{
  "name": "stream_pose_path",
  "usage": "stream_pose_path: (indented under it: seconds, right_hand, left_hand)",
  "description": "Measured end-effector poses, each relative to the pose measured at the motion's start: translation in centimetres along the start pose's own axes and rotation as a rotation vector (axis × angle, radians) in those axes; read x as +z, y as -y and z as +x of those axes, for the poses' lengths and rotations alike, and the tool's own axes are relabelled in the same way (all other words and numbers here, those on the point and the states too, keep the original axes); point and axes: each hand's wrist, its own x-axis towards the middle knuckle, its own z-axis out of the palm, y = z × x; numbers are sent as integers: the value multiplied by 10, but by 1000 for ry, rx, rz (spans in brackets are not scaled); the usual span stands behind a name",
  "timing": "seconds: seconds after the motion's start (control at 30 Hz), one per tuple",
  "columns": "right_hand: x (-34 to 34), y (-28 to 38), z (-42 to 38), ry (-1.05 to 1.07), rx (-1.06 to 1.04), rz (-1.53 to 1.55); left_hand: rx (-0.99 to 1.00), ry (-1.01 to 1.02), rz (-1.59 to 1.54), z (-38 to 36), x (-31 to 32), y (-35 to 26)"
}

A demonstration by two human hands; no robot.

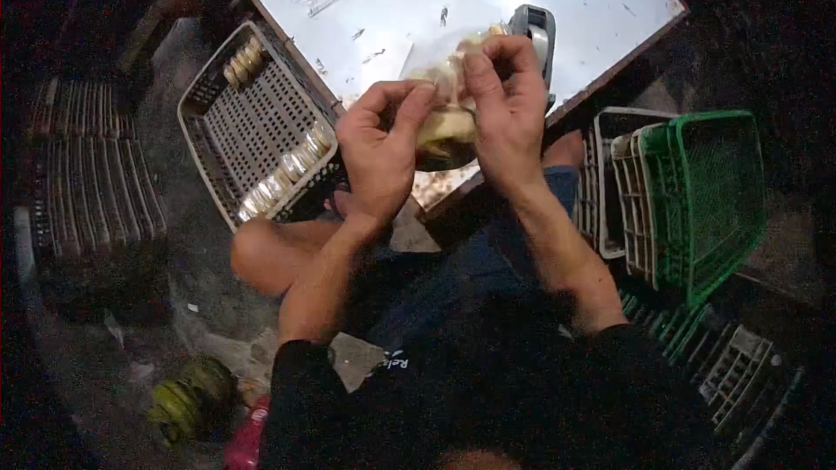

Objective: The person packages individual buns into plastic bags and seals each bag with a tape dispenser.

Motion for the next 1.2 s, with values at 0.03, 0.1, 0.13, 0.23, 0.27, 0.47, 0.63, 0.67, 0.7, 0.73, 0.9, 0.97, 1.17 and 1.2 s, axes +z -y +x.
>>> stream_pose_path:
  seconds: [0.03,0.1,0.13,0.23,0.27,0.47,0.63,0.67,0.7,0.73,0.9,0.97,1.17,1.2]
  right_hand:
    - [1,-3,1,-40,-58,-108]
    - [7,-5,1,-117,-155,-196]
    - [10,-10,-1,-173,-250,-258]
    - [13,-14,-5,77,-718,-638]
    - [24,-19,-11,76,-640,-687]
    - [16,-24,-2,367,-191,-487]
    - [24,-11,19,308,-172,-466]
    - [24,-9,21,305,-168,-519]
    - [22,-10,25,328,-280,-594]
    - [20,-14,28,351,-383,-672]
    - [15,-22,35,245,-661,-794]
    - [16,-32,29,200,-297,-546]
    - [16,-32,2,-185,83,109]
    - [-19,-40,7,-225,-27,-235]
  left_hand:
    - [24,18,-39,-1,0,-7]
    - [-16,11,21,3,-3,-13]
    - [-43,8,53,3,-6,-13]
    - [-249,-148,-342,19,-18,3]
    - [-301,-192,-358,22,-17,4]
    - [522,-160,343,32,-39,25]
    - [81,89,-127,37,-50,19]
    - [4,87,-172,37,-48,14]
    - [-71,85,-217,37,-46,10]
    - [-90,54,-192,35,-46,7]
    - [512,20,783,39,-53,21]
    - [407,-139,590,33,-40,24]
    - [73,-272,-189,27,-19,52]
    - [75,-252,-189,26,-19,51]
